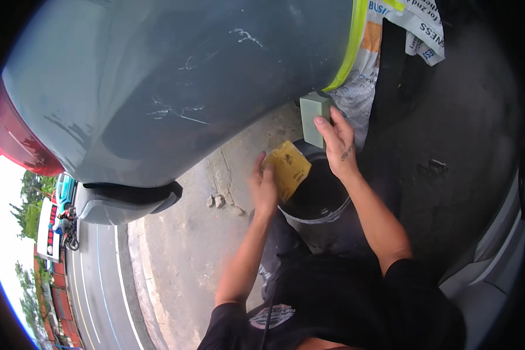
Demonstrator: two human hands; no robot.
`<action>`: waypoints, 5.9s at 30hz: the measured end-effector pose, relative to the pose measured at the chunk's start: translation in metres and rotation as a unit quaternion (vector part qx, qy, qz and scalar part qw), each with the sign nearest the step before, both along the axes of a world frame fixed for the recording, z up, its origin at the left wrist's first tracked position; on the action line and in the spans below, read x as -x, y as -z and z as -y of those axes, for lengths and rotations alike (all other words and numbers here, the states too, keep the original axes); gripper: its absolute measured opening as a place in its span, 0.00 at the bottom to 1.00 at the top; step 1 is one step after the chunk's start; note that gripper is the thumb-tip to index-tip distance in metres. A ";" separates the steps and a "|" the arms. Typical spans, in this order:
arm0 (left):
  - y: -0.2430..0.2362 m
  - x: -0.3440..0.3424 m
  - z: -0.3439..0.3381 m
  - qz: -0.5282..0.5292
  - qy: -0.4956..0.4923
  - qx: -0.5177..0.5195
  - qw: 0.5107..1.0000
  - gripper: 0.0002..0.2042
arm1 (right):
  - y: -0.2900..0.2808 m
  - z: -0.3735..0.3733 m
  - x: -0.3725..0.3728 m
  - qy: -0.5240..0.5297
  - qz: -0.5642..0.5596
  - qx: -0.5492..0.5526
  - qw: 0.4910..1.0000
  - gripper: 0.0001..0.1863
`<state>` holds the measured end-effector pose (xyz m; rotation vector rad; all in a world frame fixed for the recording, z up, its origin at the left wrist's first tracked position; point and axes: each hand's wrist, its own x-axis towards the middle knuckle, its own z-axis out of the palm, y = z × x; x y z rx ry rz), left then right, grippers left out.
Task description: The person sits on the ground and uses a sanding block to sand a section of a car's rear bumper. They repeatedly dip the sanding block into a bucket of water and continue sanding the surface.
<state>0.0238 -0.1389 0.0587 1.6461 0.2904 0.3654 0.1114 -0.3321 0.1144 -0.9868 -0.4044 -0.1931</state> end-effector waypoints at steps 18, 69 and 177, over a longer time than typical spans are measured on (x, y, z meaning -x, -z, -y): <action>0.153 0.020 0.017 0.087 -0.011 -0.304 0.949 0.27 | -0.227 0.013 -0.089 0.601 0.327 0.199 0.702 0.24; 0.234 0.015 -0.020 0.015 0.095 -0.485 0.869 0.21 | -0.070 -0.110 0.021 0.227 0.500 0.198 0.812 0.27; 0.135 0.017 0.030 -0.118 0.200 -0.175 0.957 0.24 | -0.074 -0.134 0.010 0.283 0.430 0.056 0.856 0.24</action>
